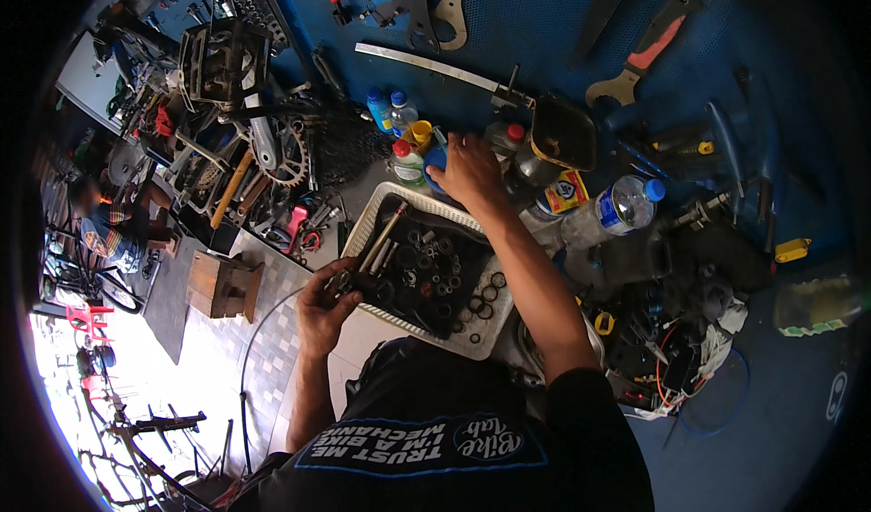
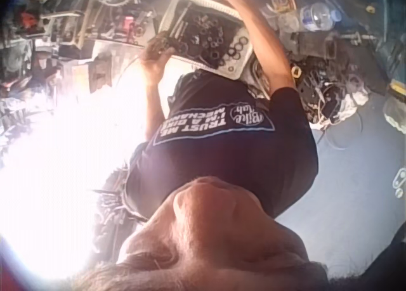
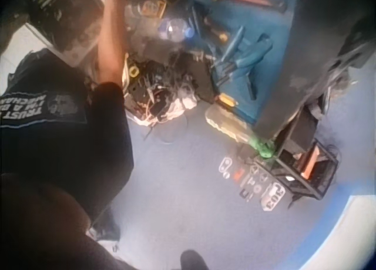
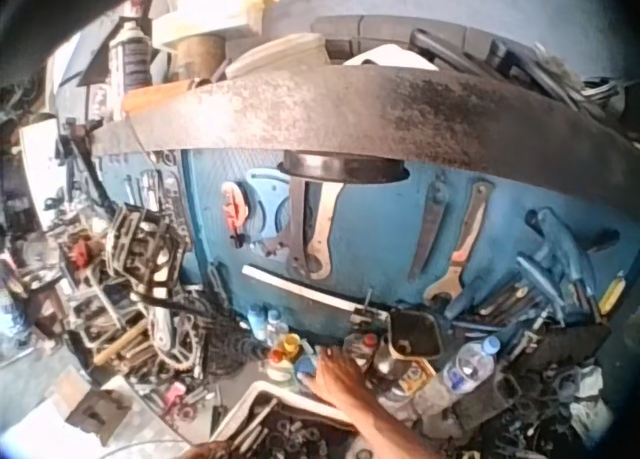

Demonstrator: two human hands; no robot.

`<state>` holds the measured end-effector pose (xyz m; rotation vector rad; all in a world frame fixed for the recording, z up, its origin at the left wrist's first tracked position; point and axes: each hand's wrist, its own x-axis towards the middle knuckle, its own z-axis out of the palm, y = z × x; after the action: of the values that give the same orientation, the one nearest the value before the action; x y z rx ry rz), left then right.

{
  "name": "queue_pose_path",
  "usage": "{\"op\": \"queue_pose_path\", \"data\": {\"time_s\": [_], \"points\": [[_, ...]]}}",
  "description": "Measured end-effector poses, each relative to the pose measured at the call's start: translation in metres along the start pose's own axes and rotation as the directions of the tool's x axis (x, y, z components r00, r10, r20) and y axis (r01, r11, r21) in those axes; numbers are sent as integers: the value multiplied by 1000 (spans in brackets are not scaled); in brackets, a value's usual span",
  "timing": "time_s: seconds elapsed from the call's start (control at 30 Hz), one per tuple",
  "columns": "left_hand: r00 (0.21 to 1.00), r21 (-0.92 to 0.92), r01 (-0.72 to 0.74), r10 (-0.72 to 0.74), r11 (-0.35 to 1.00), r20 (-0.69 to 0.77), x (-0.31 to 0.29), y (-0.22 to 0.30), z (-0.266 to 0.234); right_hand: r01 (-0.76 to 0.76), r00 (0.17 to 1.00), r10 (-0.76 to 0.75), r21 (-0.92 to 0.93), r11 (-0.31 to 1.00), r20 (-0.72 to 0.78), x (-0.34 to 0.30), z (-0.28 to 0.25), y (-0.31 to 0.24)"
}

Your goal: The person sorts through a basket of small bicycle parts, picks up a cylindrical component, and applies lubricant to it. They then place the component into a larger housing and continue to handle other small parts.

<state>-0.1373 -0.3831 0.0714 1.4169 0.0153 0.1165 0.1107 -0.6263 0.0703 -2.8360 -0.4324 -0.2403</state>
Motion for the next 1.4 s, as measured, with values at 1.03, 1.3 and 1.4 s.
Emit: {"op": "queue_pose_path", "data": {"time_s": [1.03,1.3,1.4], "points": [[985,-31,-61,55,998,-165,17,-9,-60,-136,955,146,-57,989,259,3,14,-3],[983,-32,-34,28,999,-182,19,-10,-61,23,981,-12,-58,998,192,-3,16,-1],[982,-26,-50,44,998,-184,20,-9,-55,52,990,-41,-79,995,133,-15,22,-7]]}}
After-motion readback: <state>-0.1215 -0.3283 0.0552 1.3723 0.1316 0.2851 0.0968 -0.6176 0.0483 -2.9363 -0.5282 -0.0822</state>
